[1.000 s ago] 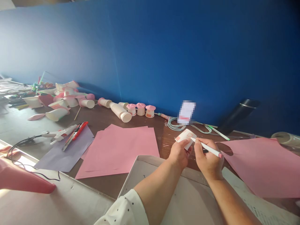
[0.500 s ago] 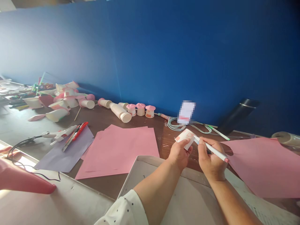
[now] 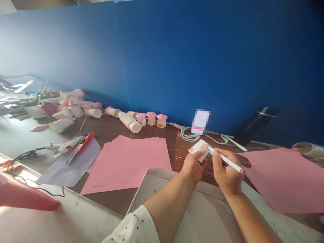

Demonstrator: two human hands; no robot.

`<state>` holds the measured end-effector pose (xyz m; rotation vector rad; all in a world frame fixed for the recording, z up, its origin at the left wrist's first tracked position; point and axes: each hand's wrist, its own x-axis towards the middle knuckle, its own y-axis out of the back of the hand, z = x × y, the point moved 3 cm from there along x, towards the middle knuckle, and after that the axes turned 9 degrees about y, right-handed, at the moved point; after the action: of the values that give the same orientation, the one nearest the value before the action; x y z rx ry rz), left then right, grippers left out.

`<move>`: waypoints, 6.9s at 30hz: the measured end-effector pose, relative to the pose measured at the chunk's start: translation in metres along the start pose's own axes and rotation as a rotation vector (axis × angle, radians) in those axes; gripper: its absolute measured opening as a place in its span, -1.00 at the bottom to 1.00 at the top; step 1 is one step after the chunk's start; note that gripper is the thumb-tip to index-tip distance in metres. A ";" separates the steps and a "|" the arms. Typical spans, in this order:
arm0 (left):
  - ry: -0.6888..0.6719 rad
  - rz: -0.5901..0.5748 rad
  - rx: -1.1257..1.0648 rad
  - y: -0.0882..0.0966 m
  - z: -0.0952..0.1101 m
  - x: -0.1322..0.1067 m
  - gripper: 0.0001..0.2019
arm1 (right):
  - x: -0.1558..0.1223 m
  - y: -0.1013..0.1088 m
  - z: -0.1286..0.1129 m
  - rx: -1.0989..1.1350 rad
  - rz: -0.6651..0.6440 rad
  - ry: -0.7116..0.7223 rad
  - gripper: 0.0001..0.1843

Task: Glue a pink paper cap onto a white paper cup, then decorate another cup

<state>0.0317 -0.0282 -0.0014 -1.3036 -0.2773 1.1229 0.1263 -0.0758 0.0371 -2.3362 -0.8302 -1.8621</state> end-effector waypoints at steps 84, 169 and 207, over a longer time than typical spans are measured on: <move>-0.003 -0.020 -0.011 0.005 -0.003 0.011 -0.73 | 0.000 -0.003 -0.006 -0.089 -0.060 0.055 -0.79; -0.010 -0.038 0.018 0.002 0.001 0.003 -0.65 | 0.001 -0.001 -0.004 -0.114 -0.052 0.159 -0.80; 0.014 -0.008 -0.022 0.002 0.001 0.002 -0.70 | 0.000 0.002 0.003 -0.015 -0.011 0.028 -0.78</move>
<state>0.0311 -0.0266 -0.0035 -1.3280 -0.2853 1.1063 0.1300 -0.0759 0.0366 -2.3134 -0.8307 -1.9073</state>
